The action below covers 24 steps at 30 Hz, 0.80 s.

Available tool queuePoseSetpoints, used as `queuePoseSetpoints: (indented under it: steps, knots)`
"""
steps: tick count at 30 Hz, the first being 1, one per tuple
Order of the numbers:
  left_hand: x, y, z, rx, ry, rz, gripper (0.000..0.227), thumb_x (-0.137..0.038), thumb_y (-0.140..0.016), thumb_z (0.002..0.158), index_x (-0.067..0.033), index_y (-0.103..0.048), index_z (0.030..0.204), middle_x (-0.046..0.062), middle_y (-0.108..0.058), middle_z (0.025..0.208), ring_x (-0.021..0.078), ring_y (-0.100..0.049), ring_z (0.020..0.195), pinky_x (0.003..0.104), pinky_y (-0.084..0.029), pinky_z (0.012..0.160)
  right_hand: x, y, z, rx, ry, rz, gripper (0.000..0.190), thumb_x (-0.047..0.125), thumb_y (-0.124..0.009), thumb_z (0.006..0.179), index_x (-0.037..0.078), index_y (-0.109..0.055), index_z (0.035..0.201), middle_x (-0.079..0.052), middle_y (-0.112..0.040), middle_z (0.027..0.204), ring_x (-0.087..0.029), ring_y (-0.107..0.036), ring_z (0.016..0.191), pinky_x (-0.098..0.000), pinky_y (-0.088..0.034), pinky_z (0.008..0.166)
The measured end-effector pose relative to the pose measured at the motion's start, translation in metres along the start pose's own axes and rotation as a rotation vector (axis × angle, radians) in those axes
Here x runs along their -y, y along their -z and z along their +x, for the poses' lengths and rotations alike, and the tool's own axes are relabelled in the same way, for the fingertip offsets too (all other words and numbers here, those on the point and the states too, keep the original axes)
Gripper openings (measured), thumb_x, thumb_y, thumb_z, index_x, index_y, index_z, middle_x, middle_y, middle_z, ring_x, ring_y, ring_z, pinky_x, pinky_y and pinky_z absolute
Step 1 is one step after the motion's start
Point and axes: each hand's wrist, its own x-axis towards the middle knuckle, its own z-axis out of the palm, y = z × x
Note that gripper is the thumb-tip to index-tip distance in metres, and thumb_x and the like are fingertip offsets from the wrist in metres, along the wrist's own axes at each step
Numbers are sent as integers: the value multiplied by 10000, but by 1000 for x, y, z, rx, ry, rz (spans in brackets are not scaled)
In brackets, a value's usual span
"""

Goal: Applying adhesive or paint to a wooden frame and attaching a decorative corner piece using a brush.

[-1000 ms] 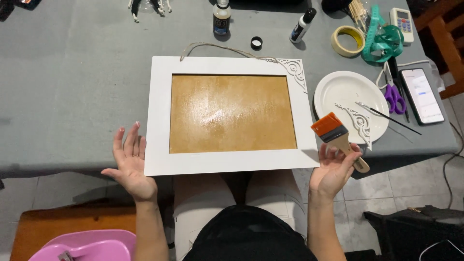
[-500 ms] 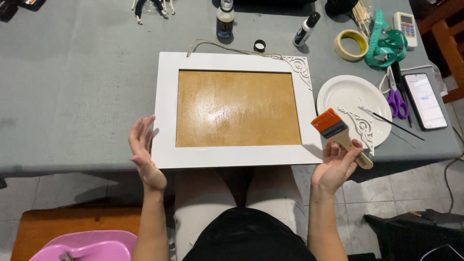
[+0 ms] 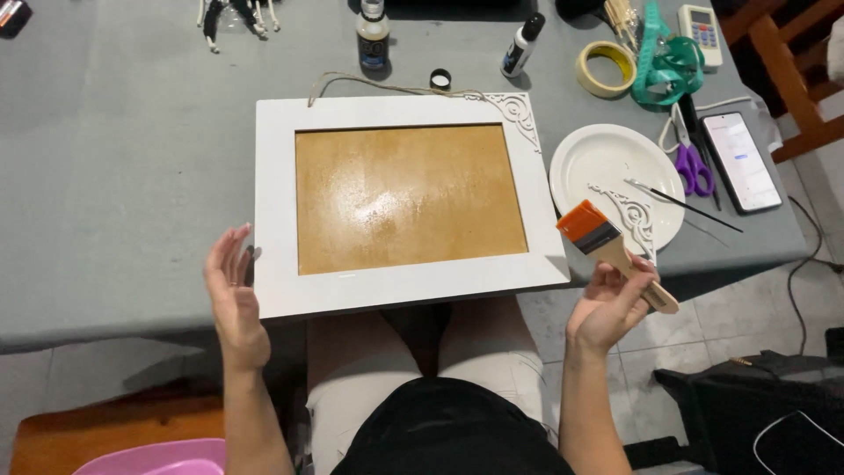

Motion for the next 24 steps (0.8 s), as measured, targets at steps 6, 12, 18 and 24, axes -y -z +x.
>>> queuePoseSetpoints:
  steps: [6,12,18,24]
  knots:
    - [-38,5,56,94,-131,25,645,-415,-505,1059,9,-309,1503,229,-421,1531,359,-403,1478,493,-324,1264,36,40,28,-184,-124,341,234,385,-673,968,194,-671,1104,-39,-665,1004,-118,-670,932,-248,-631,895]
    - [5,-65,201,232,-151,103,793,-352,-730,1049,-38,-207,1555,223,-410,1606,319,-372,1516,489,-290,1235,51,49,39,-222,-167,307,228,391,-729,943,219,-687,1087,3,-664,874,-107,-698,879,-255,-653,880]
    - [50,-143,279,384,95,385,1187,-544,-897,841,-15,-133,1580,173,-331,1648,346,-374,1486,492,-379,1137,49,48,41,-132,-169,262,216,404,-663,1010,214,-680,1110,16,-661,899,-87,-686,916,-252,-643,947]
    - [83,-177,310,384,1,380,964,-509,-900,825,-74,-350,1487,139,-519,1511,333,-516,1347,448,-496,991,58,53,56,-182,-165,174,213,437,-708,970,255,-685,1077,53,-630,940,-19,-616,854,-187,-616,936]
